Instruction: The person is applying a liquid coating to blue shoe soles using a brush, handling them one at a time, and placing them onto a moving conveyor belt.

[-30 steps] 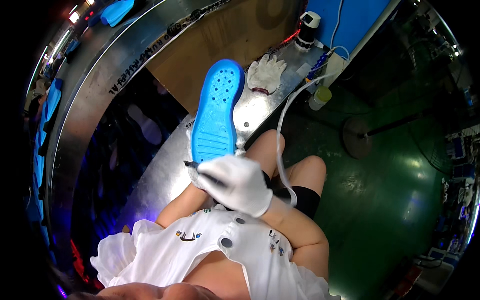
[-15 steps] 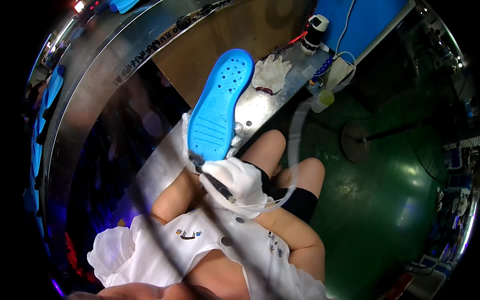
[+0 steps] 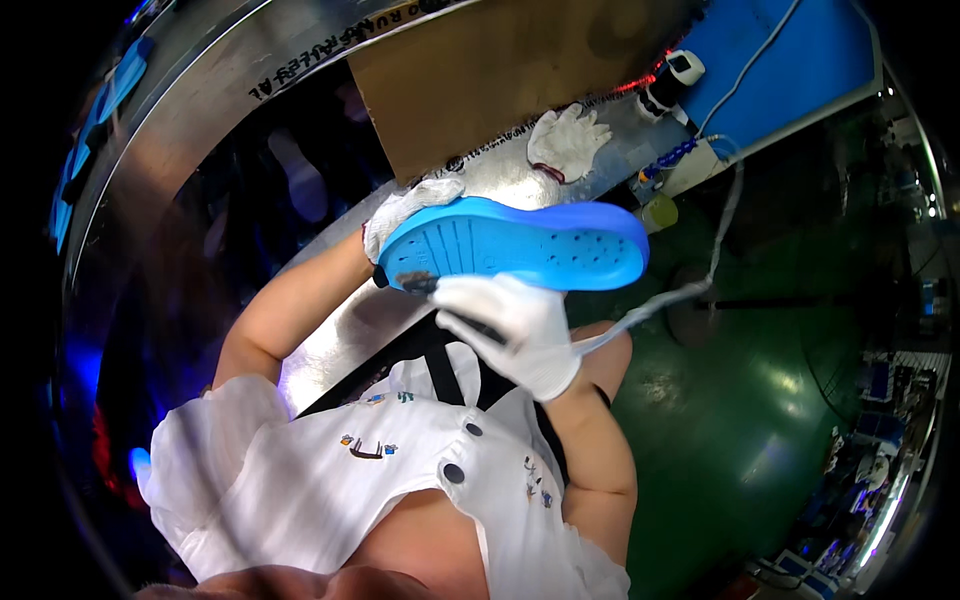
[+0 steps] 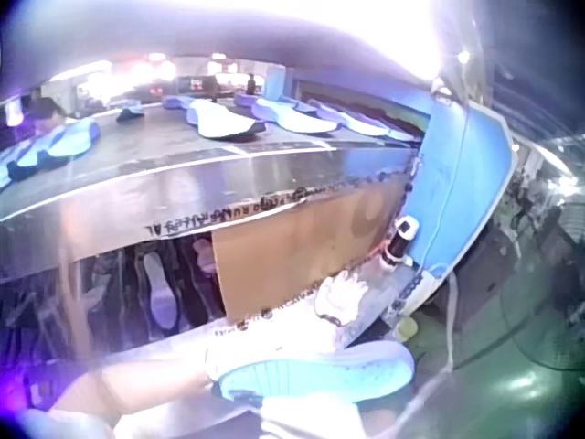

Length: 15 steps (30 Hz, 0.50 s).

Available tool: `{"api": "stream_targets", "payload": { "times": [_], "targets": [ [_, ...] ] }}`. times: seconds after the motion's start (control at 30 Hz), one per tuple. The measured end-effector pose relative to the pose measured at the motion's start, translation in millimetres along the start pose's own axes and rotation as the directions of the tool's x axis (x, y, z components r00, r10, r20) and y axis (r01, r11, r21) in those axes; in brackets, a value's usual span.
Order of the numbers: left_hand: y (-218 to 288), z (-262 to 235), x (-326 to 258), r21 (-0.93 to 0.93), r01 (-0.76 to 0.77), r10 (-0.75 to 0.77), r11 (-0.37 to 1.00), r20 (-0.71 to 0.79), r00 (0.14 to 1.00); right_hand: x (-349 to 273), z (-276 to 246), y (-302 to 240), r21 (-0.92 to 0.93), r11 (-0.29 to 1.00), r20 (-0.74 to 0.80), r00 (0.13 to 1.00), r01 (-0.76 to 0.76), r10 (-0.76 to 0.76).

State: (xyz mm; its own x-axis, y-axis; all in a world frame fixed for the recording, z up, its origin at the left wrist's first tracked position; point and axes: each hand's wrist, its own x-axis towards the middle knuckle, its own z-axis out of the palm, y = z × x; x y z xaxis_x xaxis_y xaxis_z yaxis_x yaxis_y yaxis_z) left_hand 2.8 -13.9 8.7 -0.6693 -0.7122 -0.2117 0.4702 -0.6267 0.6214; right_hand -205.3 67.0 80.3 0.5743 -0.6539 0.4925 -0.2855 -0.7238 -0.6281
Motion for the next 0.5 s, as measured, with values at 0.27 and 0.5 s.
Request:
{"api": "stream_targets", "payload": {
  "times": [0.27,0.5],
  "targets": [
    [24,20,-2,0.283,-0.187,0.164,0.941,0.103,0.981,3,-13,-1,0.015,0.998,-0.062,0.996,-0.067,0.068],
    [32,27,-7,0.281,-0.172,0.168,0.944,0.037,0.985,2,-16,0,-0.094,0.995,-0.092,0.995,0.035,-0.044]
  ]
}}
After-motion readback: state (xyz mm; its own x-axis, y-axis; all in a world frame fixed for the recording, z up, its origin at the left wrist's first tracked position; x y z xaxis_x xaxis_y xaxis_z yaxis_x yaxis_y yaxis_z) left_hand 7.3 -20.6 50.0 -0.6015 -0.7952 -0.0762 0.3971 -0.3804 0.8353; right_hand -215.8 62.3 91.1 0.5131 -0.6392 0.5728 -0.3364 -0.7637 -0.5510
